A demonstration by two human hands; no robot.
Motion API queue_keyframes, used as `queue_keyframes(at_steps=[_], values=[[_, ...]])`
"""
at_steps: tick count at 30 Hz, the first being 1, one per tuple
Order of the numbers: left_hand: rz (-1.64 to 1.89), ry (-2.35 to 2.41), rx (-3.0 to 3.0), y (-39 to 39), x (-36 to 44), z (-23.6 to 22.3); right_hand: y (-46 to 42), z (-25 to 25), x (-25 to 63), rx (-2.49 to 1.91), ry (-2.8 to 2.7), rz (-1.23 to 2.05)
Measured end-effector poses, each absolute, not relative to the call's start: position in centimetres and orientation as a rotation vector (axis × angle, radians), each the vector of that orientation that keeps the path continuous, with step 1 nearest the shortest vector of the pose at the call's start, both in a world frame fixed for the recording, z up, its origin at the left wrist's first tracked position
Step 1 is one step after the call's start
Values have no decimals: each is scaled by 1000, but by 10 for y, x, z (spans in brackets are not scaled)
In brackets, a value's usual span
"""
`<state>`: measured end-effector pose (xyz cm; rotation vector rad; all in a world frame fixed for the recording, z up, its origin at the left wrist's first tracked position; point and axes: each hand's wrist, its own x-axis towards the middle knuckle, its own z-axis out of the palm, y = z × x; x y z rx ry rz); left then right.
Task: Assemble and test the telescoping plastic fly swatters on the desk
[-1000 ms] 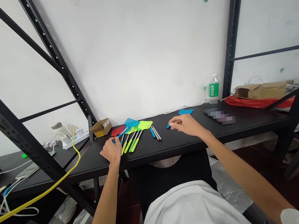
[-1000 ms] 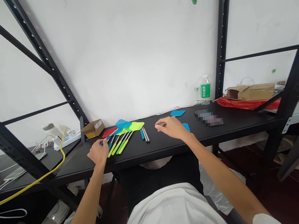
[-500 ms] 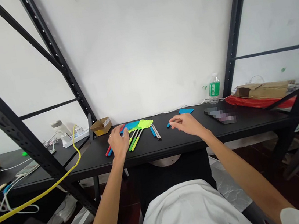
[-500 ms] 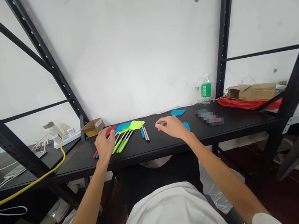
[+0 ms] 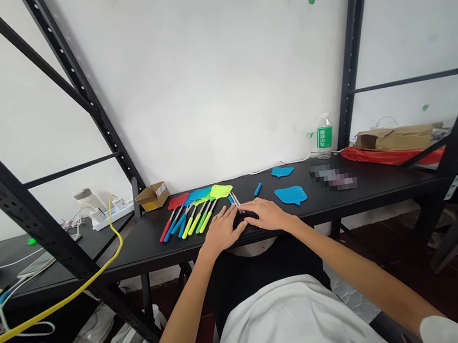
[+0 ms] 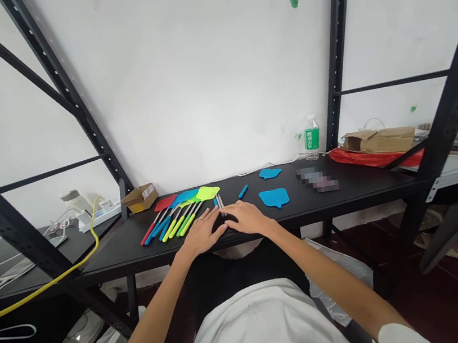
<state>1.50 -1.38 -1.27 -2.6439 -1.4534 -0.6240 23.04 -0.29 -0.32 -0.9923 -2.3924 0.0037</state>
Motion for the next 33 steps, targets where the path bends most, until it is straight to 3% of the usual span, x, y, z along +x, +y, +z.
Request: queue_keyframes(at_steps=[21, 33], values=[[-798, -1309, -2504, -18, 19, -12, -1, -6, 225, -1333, -2227, -152], [-844, -1410, -2375, -19, 21, -11, 9, -9, 226, -1572, -2071, 10]])
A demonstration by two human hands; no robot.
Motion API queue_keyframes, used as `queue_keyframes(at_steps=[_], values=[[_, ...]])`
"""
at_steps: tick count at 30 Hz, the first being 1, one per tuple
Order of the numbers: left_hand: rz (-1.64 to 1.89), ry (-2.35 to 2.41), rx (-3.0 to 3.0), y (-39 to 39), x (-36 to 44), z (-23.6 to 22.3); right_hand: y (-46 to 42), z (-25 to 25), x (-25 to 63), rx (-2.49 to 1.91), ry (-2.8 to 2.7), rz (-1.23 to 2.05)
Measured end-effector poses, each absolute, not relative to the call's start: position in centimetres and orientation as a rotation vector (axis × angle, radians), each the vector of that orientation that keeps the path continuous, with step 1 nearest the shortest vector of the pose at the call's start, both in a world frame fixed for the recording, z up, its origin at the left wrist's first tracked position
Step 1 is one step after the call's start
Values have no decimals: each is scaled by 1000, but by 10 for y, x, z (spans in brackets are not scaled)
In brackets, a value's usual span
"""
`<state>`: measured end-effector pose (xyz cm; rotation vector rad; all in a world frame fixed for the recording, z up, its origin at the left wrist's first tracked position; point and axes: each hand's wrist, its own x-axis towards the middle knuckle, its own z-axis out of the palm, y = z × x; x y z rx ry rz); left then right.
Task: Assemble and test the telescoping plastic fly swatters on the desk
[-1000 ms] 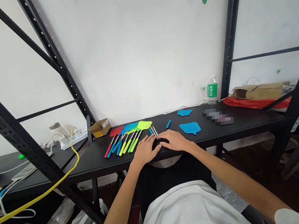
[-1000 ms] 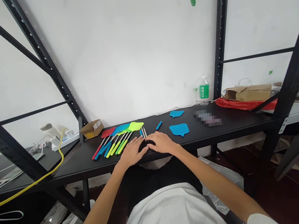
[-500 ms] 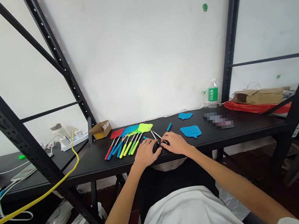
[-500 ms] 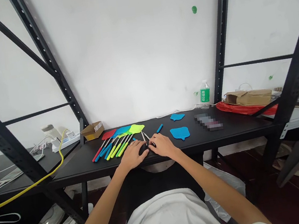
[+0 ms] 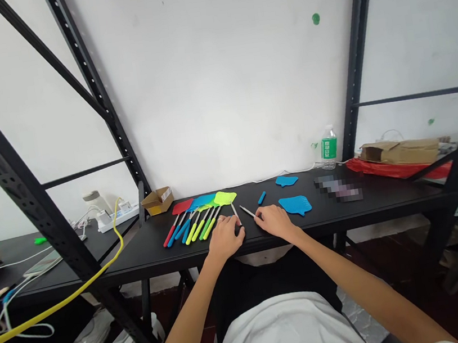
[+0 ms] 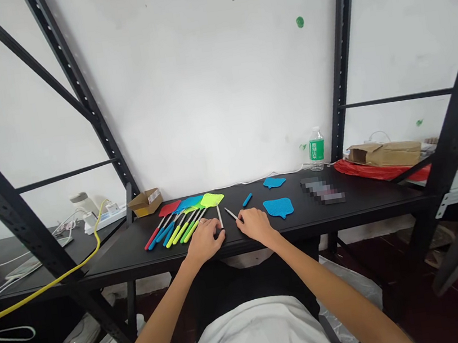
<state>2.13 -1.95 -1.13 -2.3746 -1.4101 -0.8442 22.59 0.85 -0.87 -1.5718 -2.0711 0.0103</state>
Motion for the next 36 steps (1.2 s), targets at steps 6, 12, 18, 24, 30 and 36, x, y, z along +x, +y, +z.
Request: queue_keyframes(at_steps=[6, 12, 18, 24, 30, 36], values=[[-812, -1387, -2372, -18, 21, -14, 17, -10, 232, -1413, -1895, 296], [-860, -1407, -2388, -17, 20, -13, 32, -11, 242, -1290, -1790, 562], [-934, -1558, -2387, -17, 18, -9, 35, -8, 245, -1113, -1392, 1012], [-909, -1769, -2259, -17, 20, -8, 35, -9, 243, -1117, -1439, 1002], [-852, -1712, -2279, -16, 20, -7, 32, -11, 245, -1066, -1514, 962], [-798, -1651, -2284, -17, 22, -8, 32, -11, 245, -1036, -1502, 943]])
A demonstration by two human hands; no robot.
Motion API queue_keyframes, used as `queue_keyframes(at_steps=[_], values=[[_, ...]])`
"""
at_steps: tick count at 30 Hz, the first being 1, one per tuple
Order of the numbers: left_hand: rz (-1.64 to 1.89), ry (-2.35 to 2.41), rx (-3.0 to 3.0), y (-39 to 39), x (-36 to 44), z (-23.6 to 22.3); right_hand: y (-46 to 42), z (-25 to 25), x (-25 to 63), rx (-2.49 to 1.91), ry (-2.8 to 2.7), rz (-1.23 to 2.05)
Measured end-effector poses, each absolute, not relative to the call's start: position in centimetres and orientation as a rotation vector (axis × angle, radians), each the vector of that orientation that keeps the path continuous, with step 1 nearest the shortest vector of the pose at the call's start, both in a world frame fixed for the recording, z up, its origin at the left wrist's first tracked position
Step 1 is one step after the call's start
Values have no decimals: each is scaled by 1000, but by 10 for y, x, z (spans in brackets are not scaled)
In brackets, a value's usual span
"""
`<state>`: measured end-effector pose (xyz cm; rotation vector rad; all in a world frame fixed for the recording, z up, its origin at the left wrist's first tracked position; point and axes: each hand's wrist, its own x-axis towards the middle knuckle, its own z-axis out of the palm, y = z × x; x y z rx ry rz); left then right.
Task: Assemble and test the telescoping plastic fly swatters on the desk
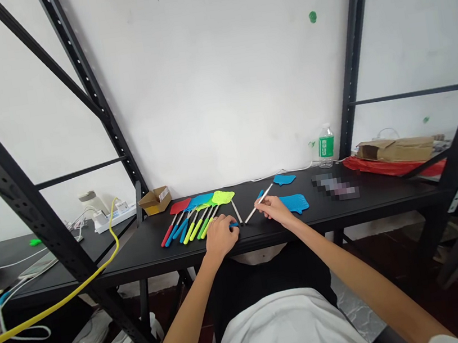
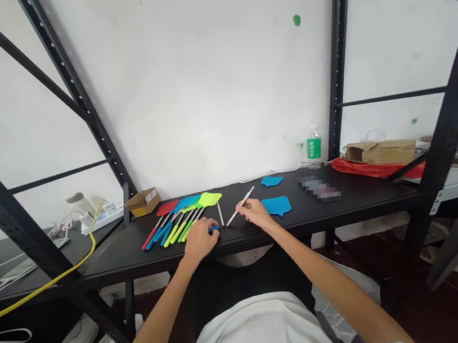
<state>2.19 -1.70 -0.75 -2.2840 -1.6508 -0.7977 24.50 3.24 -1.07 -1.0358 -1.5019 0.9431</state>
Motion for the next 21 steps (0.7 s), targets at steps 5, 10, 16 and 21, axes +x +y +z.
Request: queue_keyframes(at_steps=[5, 10, 16, 21], values=[[-791, -1601, -2312, -16, 22, -9, 34, -9, 244, -1043, -1469, 1003], [-773, -1577, -2323, -16, 22, -8, 33, -7, 246, -1004, -1425, 1073], [-762, -1557, -2344, -17, 22, -7, 31, -5, 247, -974, -1428, 1122], [-755, -1539, -2349, -17, 22, -7, 26, -1, 244, -1014, -1475, 1092]])
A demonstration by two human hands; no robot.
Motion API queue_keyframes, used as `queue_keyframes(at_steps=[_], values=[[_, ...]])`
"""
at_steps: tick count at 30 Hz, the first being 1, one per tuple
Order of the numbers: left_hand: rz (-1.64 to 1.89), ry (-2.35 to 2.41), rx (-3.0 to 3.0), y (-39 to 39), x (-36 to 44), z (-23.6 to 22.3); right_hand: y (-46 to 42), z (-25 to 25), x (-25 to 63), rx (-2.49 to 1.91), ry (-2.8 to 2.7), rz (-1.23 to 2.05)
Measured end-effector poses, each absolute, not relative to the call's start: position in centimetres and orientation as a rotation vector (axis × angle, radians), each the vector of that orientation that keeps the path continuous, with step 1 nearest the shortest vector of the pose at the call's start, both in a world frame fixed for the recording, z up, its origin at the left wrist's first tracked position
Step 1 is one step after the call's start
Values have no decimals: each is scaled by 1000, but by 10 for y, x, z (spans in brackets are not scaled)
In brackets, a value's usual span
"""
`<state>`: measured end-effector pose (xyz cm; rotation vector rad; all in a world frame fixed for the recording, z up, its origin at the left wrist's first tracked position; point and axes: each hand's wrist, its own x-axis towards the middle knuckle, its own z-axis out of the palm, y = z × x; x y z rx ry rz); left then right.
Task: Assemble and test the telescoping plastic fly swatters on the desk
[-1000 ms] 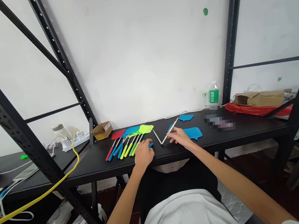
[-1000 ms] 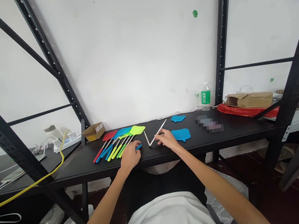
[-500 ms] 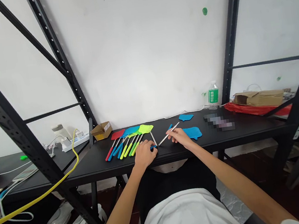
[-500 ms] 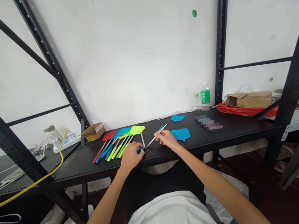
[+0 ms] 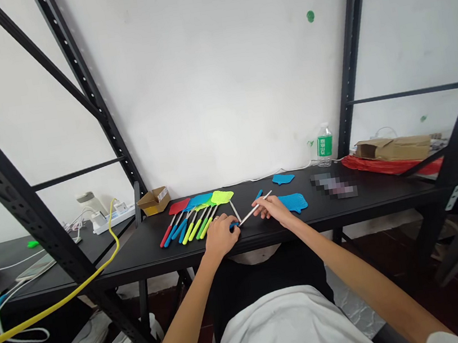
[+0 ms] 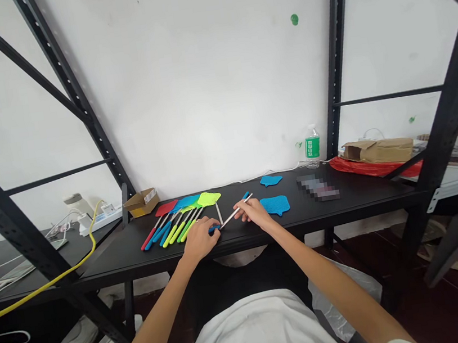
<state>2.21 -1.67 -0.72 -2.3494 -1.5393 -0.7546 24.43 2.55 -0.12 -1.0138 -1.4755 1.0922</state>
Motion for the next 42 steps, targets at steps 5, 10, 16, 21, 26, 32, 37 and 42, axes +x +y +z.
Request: queue_keyframes(at_steps=[5, 10, 16, 21, 26, 32, 37, 42], values=[[-752, -1533, -2356, -17, 22, -7, 27, -2, 244, -1020, -1436, 1073], [-755, -1519, -2369, -17, 23, -7, 30, -6, 245, -1021, -1431, 1058], [-751, -1532, -2374, -18, 23, -5, 32, -7, 245, -1029, -1459, 1051], [-736, -1555, -2388, -18, 24, -4, 31, -6, 245, -1037, -1475, 1050], [-739, -1544, -2391, -19, 24, -3, 29, -5, 244, -1041, -1424, 1039], [-796, -1559, -2429, -19, 22, -2, 34, -11, 245, -1022, -1448, 1011], [-857, -1614, -2426, -17, 21, -3, 35, -12, 247, -1013, -1437, 1012], [-937, -1656, -2443, -16, 20, -4, 34, -11, 246, -1019, -1446, 1020]])
